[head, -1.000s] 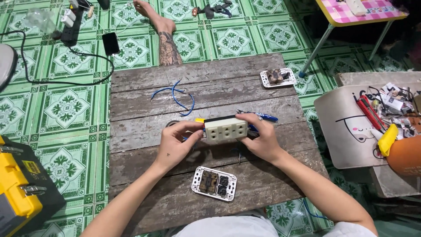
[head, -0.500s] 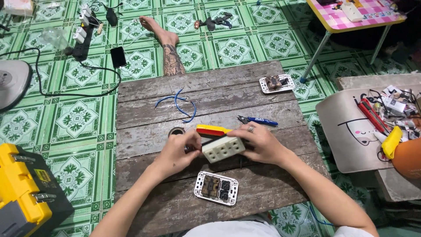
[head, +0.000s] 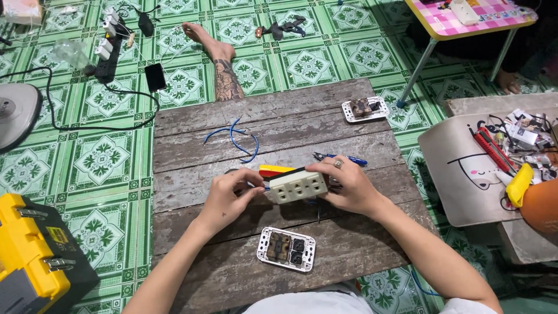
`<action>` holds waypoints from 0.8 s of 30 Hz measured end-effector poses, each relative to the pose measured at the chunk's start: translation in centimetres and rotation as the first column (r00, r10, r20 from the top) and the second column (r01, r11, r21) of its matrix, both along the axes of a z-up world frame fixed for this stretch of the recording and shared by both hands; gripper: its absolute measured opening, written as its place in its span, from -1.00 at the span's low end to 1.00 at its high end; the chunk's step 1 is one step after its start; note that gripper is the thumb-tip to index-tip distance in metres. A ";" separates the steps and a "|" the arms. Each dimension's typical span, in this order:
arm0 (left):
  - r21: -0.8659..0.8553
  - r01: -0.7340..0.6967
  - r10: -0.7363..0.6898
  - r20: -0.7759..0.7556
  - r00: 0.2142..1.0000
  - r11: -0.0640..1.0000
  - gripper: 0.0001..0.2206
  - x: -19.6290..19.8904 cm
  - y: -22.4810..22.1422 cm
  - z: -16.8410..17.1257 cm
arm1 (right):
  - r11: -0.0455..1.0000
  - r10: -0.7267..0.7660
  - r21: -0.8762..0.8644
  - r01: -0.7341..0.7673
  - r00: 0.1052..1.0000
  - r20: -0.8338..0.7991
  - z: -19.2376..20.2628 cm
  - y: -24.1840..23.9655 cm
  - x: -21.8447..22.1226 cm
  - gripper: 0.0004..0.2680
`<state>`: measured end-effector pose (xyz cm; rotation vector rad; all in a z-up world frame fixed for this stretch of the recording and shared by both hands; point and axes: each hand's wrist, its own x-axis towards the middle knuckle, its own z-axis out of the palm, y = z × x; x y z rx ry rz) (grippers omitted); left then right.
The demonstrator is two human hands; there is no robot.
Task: Assembling and wiring an electrical power socket by stripping wires and securing them into terminals using a screwdriver.
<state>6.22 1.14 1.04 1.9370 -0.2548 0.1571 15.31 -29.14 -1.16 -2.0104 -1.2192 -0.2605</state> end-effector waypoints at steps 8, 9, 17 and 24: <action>0.205 0.294 -0.313 0.067 0.948 0.934 -0.81 -1.0 0.0 2.7 | 0.976 0.217 0.019 -0.216 0.961 -0.170 1.8 0.0 -0.3 -0.62; 0.205 0.294 -0.313 0.066 0.947 0.934 -0.81 -0.8 0.0 2.4 | 0.976 0.216 0.019 -0.216 0.961 -0.171 1.8 0.0 -0.3 -0.62; 0.171 0.202 -0.244 0.280 0.929 0.964 -0.90 -0.1 0.9 1.7 | 0.989 0.127 0.091 -0.114 0.979 -0.160 2.7 -0.3 -0.4 -0.62; 0.110 0.158 -0.187 0.355 0.916 0.981 -0.89 0.3 1.3 0.5 | 0.988 0.137 0.099 -0.121 0.975 -0.176 3.0 -0.1 -0.4 -0.61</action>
